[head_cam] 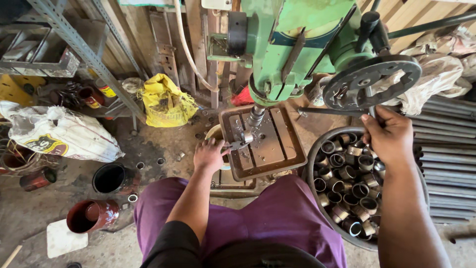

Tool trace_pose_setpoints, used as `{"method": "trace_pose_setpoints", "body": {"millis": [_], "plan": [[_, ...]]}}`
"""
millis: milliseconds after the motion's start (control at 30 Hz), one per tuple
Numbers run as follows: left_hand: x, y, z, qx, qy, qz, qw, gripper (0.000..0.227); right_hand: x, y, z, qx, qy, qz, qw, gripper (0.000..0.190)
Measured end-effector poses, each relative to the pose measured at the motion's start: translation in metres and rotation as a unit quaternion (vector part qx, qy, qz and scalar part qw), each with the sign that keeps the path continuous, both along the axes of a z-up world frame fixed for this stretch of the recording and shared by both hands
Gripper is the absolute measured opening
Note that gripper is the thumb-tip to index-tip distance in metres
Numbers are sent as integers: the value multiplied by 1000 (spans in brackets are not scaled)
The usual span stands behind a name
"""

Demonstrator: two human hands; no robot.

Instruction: The person operates a drill press to drill holes into small cylindrical metal parts. They use pliers to hold the parts under the drill bit, turn the handwheel to lower the drill, and then place the finished parts into a metal basin.

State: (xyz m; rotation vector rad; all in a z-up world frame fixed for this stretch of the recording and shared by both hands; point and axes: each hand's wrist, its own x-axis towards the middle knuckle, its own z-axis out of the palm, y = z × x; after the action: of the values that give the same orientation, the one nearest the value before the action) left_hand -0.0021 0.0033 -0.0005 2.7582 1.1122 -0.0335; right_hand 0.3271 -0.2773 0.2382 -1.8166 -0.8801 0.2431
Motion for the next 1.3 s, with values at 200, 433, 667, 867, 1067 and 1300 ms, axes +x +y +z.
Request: {"method": "trace_pose_setpoints", "body": {"millis": [200,433,667,867,1067,1300], "plan": [[-1,-1,-8,-5,-39,8,999,48,-7,2,-1,22,-56,1,998,8],[1,2,-19,32,-40,-5,999,49,-11,6,-9,55,-73,-23,996,15],[1,0,-20,23,-57,7,998,49,-7,8,-21,78,-87,-25,993,16],[-3,-4,-15,12,-106,17,994,41,-1,12,-33,91,-111,-33,989,23],[-2,-3,-12,14,-91,9,996,46,0,14,-36,78,-118,-45,989,22],[0,0,-3,-7,-41,4,999,48,4,16,-35,69,-92,-20,993,10]]}}
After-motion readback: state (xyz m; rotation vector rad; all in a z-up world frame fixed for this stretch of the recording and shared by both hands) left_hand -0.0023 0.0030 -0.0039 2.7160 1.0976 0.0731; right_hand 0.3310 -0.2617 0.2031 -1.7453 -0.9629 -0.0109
